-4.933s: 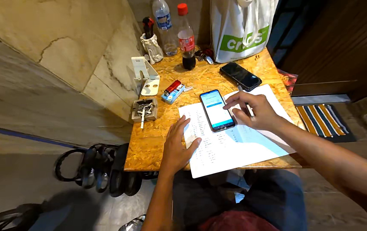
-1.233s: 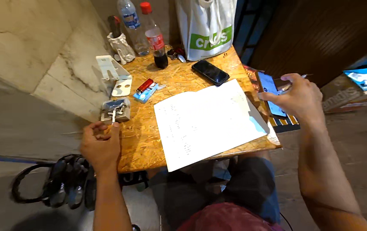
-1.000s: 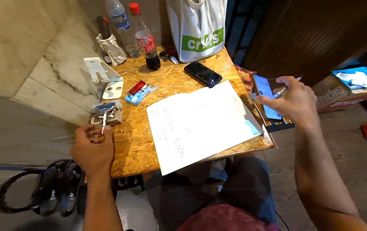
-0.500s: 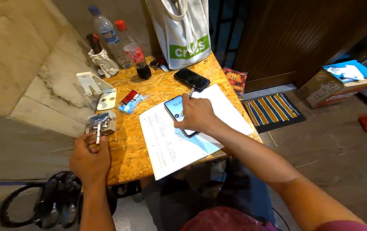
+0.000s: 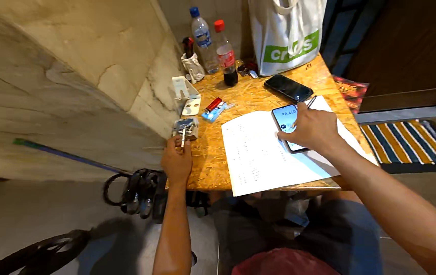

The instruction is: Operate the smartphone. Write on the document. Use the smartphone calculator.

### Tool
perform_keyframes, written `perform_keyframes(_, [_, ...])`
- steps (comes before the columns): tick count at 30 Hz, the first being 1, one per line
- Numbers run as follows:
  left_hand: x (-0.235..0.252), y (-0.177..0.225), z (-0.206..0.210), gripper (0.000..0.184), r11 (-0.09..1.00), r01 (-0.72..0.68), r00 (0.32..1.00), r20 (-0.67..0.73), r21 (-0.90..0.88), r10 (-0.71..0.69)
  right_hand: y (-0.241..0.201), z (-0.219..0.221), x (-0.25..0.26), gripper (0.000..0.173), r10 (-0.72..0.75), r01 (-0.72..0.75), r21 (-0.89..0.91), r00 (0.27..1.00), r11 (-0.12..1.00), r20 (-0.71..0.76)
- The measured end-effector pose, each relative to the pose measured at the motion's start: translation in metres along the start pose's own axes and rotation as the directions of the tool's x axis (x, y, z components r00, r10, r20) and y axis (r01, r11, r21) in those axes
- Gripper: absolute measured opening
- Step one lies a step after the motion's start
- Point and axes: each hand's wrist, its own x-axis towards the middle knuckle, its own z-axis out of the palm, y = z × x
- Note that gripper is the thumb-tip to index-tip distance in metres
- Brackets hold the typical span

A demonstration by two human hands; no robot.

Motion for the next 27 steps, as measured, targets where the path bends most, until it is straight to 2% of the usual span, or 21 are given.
perform_keyframes(4, [-0.001, -0.002, 0.000, 0.046, 1.000, 0.002, 1.000, -0.009, -0.006, -0.003, 0.005, -0.005, 0.000, 0.099, -0.049, 0.050, 0.035, 0.998, 0.998, -0.049])
perform_keyframes(6, [0.001, -0.004, 0.001, 0.046, 1.000, -0.003, 1.000, 0.005, 0.005, 0.003, 0.018, -0.013, -0.001, 0.107, -0.093, 0.114, 0.137, 0.984, 0.984, -0.149])
perform_keyframes(8, [0.002, -0.006, 0.001, 0.046, 1.000, -0.028, 1.000, 0.014, 0.009, 0.028, 0.038, -0.019, -0.001, 0.100, -0.179, 0.251, 0.279, 0.949, 0.927, -0.259])
perform_keyframes(11, [0.004, -0.006, 0.000, 0.043, 0.999, -0.033, 0.998, 0.046, 0.005, 0.033, 0.062, -0.028, -0.004, 0.088, -0.280, 0.402, 0.416, 0.904, 0.816, -0.324])
perform_keyframes(15, [0.004, -0.004, -0.001, 0.036, 0.998, -0.064, 0.997, 0.029, -0.026, 0.065, 0.080, -0.023, -0.010, 0.074, -0.458, 0.546, 0.337, 0.834, 0.767, -0.308])
perform_keyframes(18, [0.004, -0.005, 0.001, 0.038, 0.996, -0.074, 0.996, -0.049, -0.047, 0.071, 0.089, -0.007, -0.015, 0.056, -0.458, 0.536, 0.313, 0.840, 0.784, -0.290])
perform_keyframes(21, [0.002, -0.002, 0.002, 0.048, 0.997, -0.065, 0.995, -0.076, -0.042, 0.062, 0.092, -0.002, -0.022, 0.040, -0.368, 0.481, 0.365, 0.866, 0.797, -0.338])
perform_keyframes(24, [0.001, 0.000, 0.003, 0.044, 0.998, -0.066, 0.997, -0.047, 0.023, 0.067, 0.090, 0.002, -0.024, 0.035, -0.320, 0.460, 0.496, 0.883, 0.736, -0.344])
perform_keyframes(27, [0.002, -0.001, 0.003, 0.041, 0.998, -0.061, 0.997, -0.050, 0.035, 0.063, 0.083, 0.003, -0.028, 0.033, -0.326, 0.446, 0.539, 0.894, 0.715, -0.307])
